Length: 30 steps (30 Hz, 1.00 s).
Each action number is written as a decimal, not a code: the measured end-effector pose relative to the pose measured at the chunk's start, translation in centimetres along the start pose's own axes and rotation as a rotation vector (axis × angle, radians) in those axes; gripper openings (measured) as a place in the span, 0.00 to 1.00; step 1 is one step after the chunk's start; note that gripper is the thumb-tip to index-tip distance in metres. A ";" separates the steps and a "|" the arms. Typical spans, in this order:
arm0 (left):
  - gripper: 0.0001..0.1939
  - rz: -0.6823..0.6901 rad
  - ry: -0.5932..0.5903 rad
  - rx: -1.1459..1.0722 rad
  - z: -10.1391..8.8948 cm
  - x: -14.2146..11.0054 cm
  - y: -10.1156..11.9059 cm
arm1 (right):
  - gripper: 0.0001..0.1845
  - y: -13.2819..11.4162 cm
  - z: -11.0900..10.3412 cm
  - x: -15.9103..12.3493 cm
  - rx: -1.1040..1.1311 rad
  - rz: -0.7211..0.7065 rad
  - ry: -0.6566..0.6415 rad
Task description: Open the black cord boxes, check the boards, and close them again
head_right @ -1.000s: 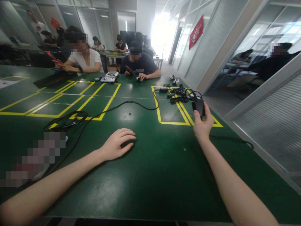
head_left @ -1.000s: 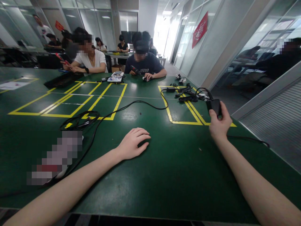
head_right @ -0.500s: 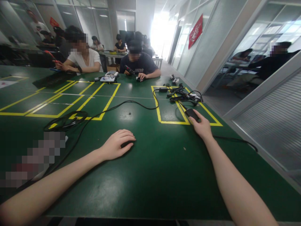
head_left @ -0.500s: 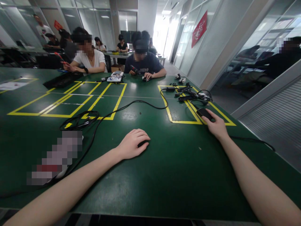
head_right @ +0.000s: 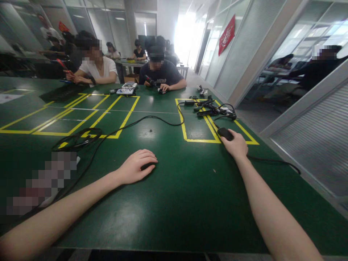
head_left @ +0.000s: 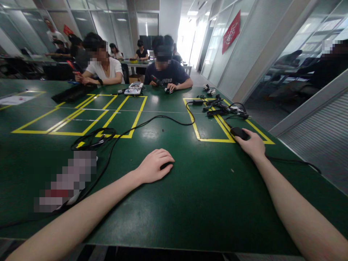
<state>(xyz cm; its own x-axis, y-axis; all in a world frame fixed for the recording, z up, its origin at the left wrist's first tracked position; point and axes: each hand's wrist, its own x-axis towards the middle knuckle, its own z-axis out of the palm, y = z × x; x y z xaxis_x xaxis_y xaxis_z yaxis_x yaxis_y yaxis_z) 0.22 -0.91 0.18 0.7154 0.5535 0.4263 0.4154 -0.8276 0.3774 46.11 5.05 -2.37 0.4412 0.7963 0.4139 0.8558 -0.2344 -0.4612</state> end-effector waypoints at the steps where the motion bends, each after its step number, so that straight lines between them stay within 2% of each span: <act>1: 0.09 0.004 0.003 0.004 0.0 0.0 0.0 | 0.33 -0.3 -0.1 -0.1 -0.023 0.051 0.001; 3: 0.08 0.005 0.006 0.011 0.1 0.0 -0.1 | 0.33 -0.7 -0.3 -0.2 -0.024 0.108 -0.002; 12: 0.08 0.007 0.001 0.011 0.0 -0.1 0.0 | 0.27 -0.6 -0.2 -0.1 0.085 0.148 0.077; 25: 0.08 0.018 -0.005 0.004 -0.1 -0.1 -0.1 | 0.24 -1.3 -0.4 0.0 0.084 0.244 0.072; 30: 0.08 0.020 -0.009 0.006 -0.1 -0.1 -0.1 | 0.24 -0.6 -0.2 0.1 0.105 0.253 0.062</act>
<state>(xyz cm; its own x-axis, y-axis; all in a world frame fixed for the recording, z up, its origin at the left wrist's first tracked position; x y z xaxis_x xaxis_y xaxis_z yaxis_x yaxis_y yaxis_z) 0.11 -0.86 0.18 0.7287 0.5362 0.4259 0.4047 -0.8390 0.3638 45.75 5.16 -1.88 0.6554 0.6834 0.3215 0.6855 -0.3597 -0.6330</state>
